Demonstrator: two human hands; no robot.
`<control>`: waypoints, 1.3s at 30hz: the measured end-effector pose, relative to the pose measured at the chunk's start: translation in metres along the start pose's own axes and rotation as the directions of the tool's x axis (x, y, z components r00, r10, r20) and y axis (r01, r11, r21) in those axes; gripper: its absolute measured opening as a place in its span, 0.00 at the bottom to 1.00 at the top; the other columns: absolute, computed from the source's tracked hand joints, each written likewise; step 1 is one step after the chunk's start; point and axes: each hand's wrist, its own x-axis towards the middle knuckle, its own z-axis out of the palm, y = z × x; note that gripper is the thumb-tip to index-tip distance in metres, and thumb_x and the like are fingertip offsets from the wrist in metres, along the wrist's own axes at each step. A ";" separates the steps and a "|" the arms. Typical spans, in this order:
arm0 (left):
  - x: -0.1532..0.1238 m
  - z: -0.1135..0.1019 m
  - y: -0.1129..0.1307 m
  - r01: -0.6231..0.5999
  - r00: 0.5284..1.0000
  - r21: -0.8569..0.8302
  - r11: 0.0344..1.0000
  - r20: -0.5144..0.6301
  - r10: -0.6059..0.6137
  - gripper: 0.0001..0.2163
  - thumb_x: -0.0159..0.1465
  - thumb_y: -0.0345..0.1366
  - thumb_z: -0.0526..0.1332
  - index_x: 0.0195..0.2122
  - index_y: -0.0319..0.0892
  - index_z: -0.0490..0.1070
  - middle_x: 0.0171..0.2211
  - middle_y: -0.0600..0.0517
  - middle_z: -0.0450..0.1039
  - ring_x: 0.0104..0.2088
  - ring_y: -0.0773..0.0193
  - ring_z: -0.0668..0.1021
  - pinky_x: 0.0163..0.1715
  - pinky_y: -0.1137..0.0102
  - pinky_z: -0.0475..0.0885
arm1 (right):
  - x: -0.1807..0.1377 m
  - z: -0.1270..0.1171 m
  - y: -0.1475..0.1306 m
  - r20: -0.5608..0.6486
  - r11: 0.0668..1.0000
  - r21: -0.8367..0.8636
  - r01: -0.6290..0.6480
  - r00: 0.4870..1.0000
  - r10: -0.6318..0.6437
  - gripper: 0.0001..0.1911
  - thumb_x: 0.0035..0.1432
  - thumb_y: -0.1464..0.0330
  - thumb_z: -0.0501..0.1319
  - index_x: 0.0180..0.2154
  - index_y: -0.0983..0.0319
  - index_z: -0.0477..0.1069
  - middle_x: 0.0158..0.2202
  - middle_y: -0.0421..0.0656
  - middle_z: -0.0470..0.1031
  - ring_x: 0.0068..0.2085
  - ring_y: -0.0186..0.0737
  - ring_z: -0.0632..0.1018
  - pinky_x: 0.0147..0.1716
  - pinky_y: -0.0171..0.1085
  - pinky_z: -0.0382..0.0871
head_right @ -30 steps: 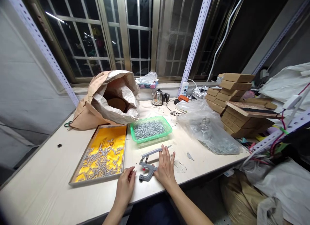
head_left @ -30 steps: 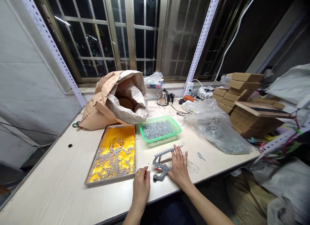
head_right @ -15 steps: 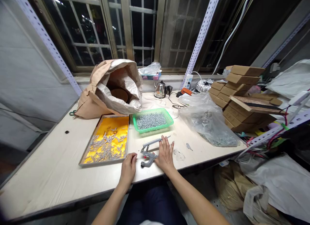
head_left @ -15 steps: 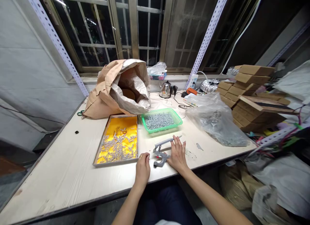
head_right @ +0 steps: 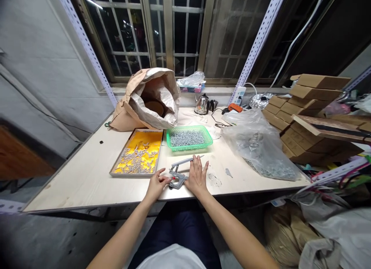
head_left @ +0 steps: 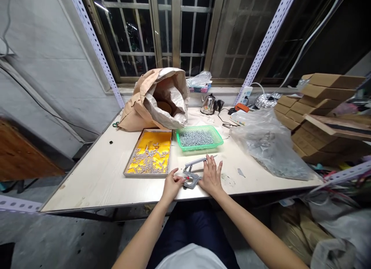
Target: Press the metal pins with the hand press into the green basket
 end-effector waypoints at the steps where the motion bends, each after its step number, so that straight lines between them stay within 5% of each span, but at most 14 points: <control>1: 0.000 0.002 0.001 0.011 1.000 0.010 1.000 0.004 -0.011 0.33 0.48 0.35 0.68 0.54 0.30 0.60 0.24 0.51 0.76 0.27 0.64 0.77 0.33 0.69 0.71 | 0.001 -0.001 0.001 0.009 1.000 0.001 0.004 1.000 -0.004 0.36 0.49 0.62 0.57 0.57 0.74 0.55 0.65 0.60 0.46 0.66 0.55 0.42 0.59 0.63 0.26; 12: -0.002 0.013 0.011 0.094 0.996 0.045 0.995 -0.018 -0.093 0.38 0.48 0.35 0.67 0.58 0.27 0.54 0.21 0.54 0.74 0.23 0.65 0.75 0.26 0.72 0.70 | 0.007 0.000 0.002 0.045 0.999 0.036 0.029 0.999 -0.031 0.37 0.50 0.62 0.57 0.57 0.74 0.53 0.64 0.61 0.46 0.66 0.55 0.41 0.59 0.63 0.25; 21: -0.002 0.007 0.008 -0.026 0.998 0.263 0.965 0.070 0.008 0.34 0.51 0.31 0.63 0.59 0.30 0.56 0.20 0.57 0.73 0.24 0.66 0.74 0.33 0.71 0.68 | 0.007 -0.002 -0.004 0.056 0.999 0.047 0.004 0.998 -0.006 0.33 0.52 0.63 0.56 0.56 0.73 0.55 0.64 0.59 0.47 0.65 0.53 0.44 0.59 0.63 0.25; 26: -0.004 0.006 0.003 -0.015 0.996 0.225 0.974 0.089 -0.005 0.35 0.52 0.32 0.63 0.61 0.31 0.53 0.21 0.56 0.73 0.25 0.66 0.74 0.33 0.71 0.68 | 0.007 -0.005 -0.004 0.030 0.998 0.057 0.015 0.999 -0.017 0.29 0.52 0.63 0.56 0.53 0.72 0.59 0.62 0.58 0.54 0.64 0.53 0.48 0.59 0.62 0.26; 29: -0.006 0.007 0.001 -0.008 0.997 0.209 0.978 0.079 -0.008 0.36 0.52 0.33 0.63 0.61 0.31 0.52 0.20 0.57 0.72 0.25 0.66 0.74 0.33 0.71 0.68 | 0.007 -0.004 -0.002 -0.019 0.997 0.064 0.036 0.999 -0.034 0.22 0.54 0.62 0.56 0.48 0.69 0.64 0.56 0.57 0.62 0.61 0.53 0.56 0.60 0.60 0.32; 32: -0.009 0.005 0.003 0.012 0.997 0.142 0.990 0.079 -0.023 0.36 0.52 0.35 0.64 0.60 0.32 0.53 0.22 0.55 0.73 0.26 0.66 0.74 0.33 0.70 0.68 | 0.009 -0.004 0.002 -0.005 0.995 0.074 0.072 0.997 -0.072 0.15 0.54 0.62 0.56 0.40 0.65 0.67 0.45 0.53 0.70 0.50 0.50 0.66 0.57 0.52 0.50; 34: -0.011 0.002 0.006 0.010 0.999 0.052 0.999 0.044 -0.012 0.34 0.51 0.38 0.65 0.58 0.34 0.55 0.27 0.52 0.75 0.29 0.65 0.75 0.34 0.70 0.68 | 0.012 -0.004 0.005 0.058 0.995 0.060 0.084 0.995 -0.087 0.16 0.54 0.61 0.57 0.40 0.66 0.67 0.39 0.51 0.70 0.42 0.47 0.68 0.48 0.45 0.59; 39: -0.015 -0.007 0.012 0.038 0.988 -0.066 0.997 -0.145 -0.047 0.25 0.49 0.45 0.65 0.45 0.37 0.66 0.33 0.47 0.75 0.33 0.64 0.75 0.31 0.72 0.68 | 0.023 -0.002 0.013 0.292 0.984 -0.014 0.180 0.942 -0.168 0.13 0.53 0.63 0.56 0.37 0.66 0.68 0.35 0.51 0.72 0.39 0.47 0.70 0.36 0.39 0.60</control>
